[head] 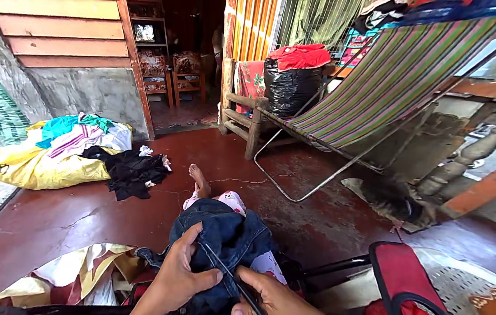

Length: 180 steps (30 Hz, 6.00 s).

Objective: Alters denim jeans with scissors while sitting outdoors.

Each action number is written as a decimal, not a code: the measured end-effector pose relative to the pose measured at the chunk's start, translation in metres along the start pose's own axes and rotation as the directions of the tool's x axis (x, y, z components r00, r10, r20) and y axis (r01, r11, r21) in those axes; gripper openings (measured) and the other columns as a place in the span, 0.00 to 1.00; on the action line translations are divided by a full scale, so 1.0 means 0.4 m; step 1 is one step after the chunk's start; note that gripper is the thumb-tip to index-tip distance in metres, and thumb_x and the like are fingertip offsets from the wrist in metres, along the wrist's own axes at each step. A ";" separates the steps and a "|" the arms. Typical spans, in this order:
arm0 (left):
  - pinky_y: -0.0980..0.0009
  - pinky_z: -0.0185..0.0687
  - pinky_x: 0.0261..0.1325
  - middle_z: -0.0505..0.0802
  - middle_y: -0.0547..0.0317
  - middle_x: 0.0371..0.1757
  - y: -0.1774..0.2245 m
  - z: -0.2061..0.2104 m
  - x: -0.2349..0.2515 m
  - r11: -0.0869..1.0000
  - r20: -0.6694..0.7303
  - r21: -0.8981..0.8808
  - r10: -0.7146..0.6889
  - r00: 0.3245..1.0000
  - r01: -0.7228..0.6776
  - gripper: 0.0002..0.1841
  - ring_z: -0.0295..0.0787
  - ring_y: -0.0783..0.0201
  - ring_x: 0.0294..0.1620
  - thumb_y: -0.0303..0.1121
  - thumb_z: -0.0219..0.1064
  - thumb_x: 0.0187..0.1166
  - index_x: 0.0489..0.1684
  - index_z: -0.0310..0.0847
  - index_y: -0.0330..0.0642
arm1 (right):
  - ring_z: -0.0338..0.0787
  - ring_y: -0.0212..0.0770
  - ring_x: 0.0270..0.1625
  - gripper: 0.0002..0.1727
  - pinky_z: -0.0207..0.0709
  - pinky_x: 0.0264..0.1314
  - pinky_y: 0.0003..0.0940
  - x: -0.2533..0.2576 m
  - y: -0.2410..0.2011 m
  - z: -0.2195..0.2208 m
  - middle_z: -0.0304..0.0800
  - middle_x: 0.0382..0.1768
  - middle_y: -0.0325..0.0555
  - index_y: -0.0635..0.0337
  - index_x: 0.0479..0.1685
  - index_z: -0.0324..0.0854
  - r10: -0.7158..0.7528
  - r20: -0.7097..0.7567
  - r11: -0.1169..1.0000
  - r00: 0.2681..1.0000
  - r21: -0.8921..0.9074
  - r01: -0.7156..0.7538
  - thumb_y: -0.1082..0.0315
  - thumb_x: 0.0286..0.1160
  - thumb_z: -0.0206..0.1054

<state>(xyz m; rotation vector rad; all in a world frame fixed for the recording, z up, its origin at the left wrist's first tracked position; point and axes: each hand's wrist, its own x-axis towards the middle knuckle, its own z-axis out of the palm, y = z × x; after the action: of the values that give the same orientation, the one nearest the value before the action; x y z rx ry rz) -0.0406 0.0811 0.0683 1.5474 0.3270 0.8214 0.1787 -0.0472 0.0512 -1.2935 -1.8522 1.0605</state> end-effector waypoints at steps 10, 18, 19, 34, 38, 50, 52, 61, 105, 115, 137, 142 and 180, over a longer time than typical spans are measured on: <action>0.58 0.89 0.72 0.86 0.46 0.72 -0.012 0.013 -0.007 1.000 -0.004 0.014 -0.015 1.000 0.015 0.54 0.88 0.54 0.69 0.18 0.84 0.53 0.87 0.51 0.25 | 0.90 0.48 0.51 0.36 0.83 0.57 0.55 -0.003 -0.010 0.005 0.88 0.47 0.54 0.62 0.66 0.75 0.108 0.039 0.991 0.993 -0.086 -0.105 0.37 0.77 0.67; 0.55 0.92 0.66 0.90 0.42 0.65 -0.020 0.031 -0.008 0.998 -0.134 -0.069 0.000 0.991 -0.009 0.50 0.92 0.48 0.62 0.18 0.83 0.56 0.85 0.55 0.25 | 0.86 0.47 0.30 0.33 0.79 0.33 0.51 0.003 -0.012 0.018 0.82 0.25 0.48 0.58 0.53 0.78 0.035 -0.156 0.962 0.987 -0.263 -0.075 0.34 0.76 0.64; 0.55 0.92 0.65 0.90 0.42 0.65 -0.022 0.033 -0.009 0.998 -0.141 -0.068 0.001 0.990 -0.011 0.50 0.92 0.48 0.62 0.18 0.83 0.56 0.85 0.55 0.25 | 0.86 0.49 0.31 0.33 0.79 0.34 0.53 0.001 -0.014 0.023 0.83 0.26 0.49 0.59 0.53 0.78 0.044 -0.169 0.957 0.985 -0.276 -0.090 0.34 0.76 0.65; 0.59 0.88 0.72 0.87 0.43 0.71 -0.017 0.028 -0.011 0.999 -0.133 0.033 -0.002 0.991 0.006 0.51 0.88 0.53 0.70 0.20 0.83 0.53 0.84 0.57 0.24 | 0.89 0.50 0.39 0.34 0.80 0.44 0.58 0.008 -0.035 0.024 0.86 0.34 0.48 0.54 0.56 0.79 0.073 -0.149 0.935 0.986 -0.334 -0.120 0.31 0.74 0.65; 0.54 0.92 0.65 0.89 0.39 0.67 -0.018 0.032 -0.006 0.998 -0.167 -0.056 -0.021 0.986 0.012 0.54 0.92 0.46 0.63 0.19 0.84 0.54 0.88 0.51 0.27 | 0.87 0.46 0.32 0.31 0.80 0.35 0.51 0.008 -0.022 0.018 0.83 0.27 0.46 0.54 0.51 0.79 0.043 -0.182 0.953 0.982 -0.287 -0.095 0.33 0.75 0.66; 0.62 0.89 0.70 0.71 0.44 0.87 -0.017 0.039 -0.009 0.999 -0.201 0.050 0.005 0.980 0.005 0.71 0.85 0.56 0.73 0.19 0.84 0.46 0.95 0.28 0.34 | 0.86 0.62 0.58 0.37 0.78 0.57 0.66 0.003 -0.051 0.006 0.85 0.52 0.59 0.57 0.66 0.76 0.180 -0.084 0.933 0.980 -0.302 -0.197 0.33 0.73 0.67; 0.64 0.89 0.71 0.66 0.45 0.89 -0.014 0.038 -0.009 0.996 -0.182 0.087 0.007 0.983 0.009 0.72 0.83 0.57 0.75 0.19 0.84 0.43 0.95 0.27 0.34 | 0.84 0.65 0.63 0.40 0.75 0.62 0.69 0.005 -0.058 0.010 0.85 0.56 0.61 0.57 0.69 0.75 0.206 -0.073 0.926 0.976 -0.309 -0.218 0.32 0.72 0.67; 0.60 0.90 0.69 0.69 0.44 0.88 -0.022 0.036 -0.011 0.998 -0.178 0.058 0.029 0.984 -0.019 0.70 0.86 0.54 0.72 0.17 0.83 0.48 0.95 0.26 0.36 | 0.88 0.49 0.36 0.31 0.81 0.39 0.53 0.010 -0.009 0.015 0.85 0.30 0.49 0.56 0.54 0.78 0.046 -0.085 0.961 0.995 -0.267 -0.067 0.35 0.76 0.66; 0.59 0.95 0.57 0.92 0.42 0.61 0.012 0.073 -0.037 0.985 -0.323 0.113 0.158 0.933 -0.127 0.57 0.96 0.53 0.53 0.09 0.71 0.59 0.91 0.30 0.26 | 0.89 0.55 0.42 0.32 0.81 0.45 0.57 0.028 -0.049 0.010 0.87 0.38 0.53 0.56 0.60 0.80 0.032 -0.138 0.919 0.990 -0.386 -0.083 0.36 0.74 0.69; 0.56 0.92 0.62 0.88 0.38 0.68 -0.001 0.064 -0.042 0.994 -0.304 0.065 0.105 0.947 -0.089 0.54 0.93 0.49 0.60 0.09 0.71 0.59 0.91 0.36 0.25 | 0.88 0.54 0.40 0.31 0.81 0.42 0.57 0.014 -0.038 0.002 0.85 0.35 0.54 0.57 0.58 0.76 0.120 -0.024 0.965 0.993 -0.233 -0.122 0.37 0.77 0.67; 0.57 0.78 0.79 0.76 0.41 0.83 -0.051 0.017 -0.041 0.989 -0.182 -0.061 0.122 0.976 -0.135 0.41 0.78 0.51 0.79 0.15 0.76 0.63 0.83 0.62 0.24 | 0.87 0.66 0.56 0.37 0.81 0.50 0.62 -0.011 -0.132 0.021 0.85 0.51 0.63 0.58 0.70 0.76 0.256 -0.124 0.821 0.959 -0.495 -0.284 0.36 0.76 0.66; 0.56 0.78 0.79 0.75 0.41 0.83 -0.065 0.009 -0.041 0.982 -0.101 -0.102 0.150 0.984 -0.160 0.42 0.78 0.51 0.78 0.15 0.74 0.64 0.85 0.61 0.25 | 0.87 0.65 0.56 0.37 0.80 0.49 0.63 0.013 -0.129 0.007 0.85 0.50 0.61 0.58 0.68 0.75 0.296 -0.056 0.838 0.954 -0.464 -0.287 0.34 0.76 0.65; 0.61 0.88 0.60 0.89 0.39 0.56 -0.086 0.035 -0.040 0.982 -0.389 -0.142 0.059 0.919 -0.123 0.47 0.90 0.55 0.54 0.22 0.75 0.64 0.88 0.53 0.25 | 0.89 0.56 0.35 0.33 0.80 0.38 0.60 0.010 -0.069 0.036 0.86 0.29 0.54 0.58 0.56 0.80 0.234 -0.113 0.940 0.966 -0.228 -0.255 0.35 0.74 0.68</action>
<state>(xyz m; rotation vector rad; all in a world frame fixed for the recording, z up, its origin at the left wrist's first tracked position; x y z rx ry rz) -0.0335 0.0661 0.0312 1.2495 0.4620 1.2003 0.1533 -0.0525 0.0689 -1.7215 -1.8328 0.9063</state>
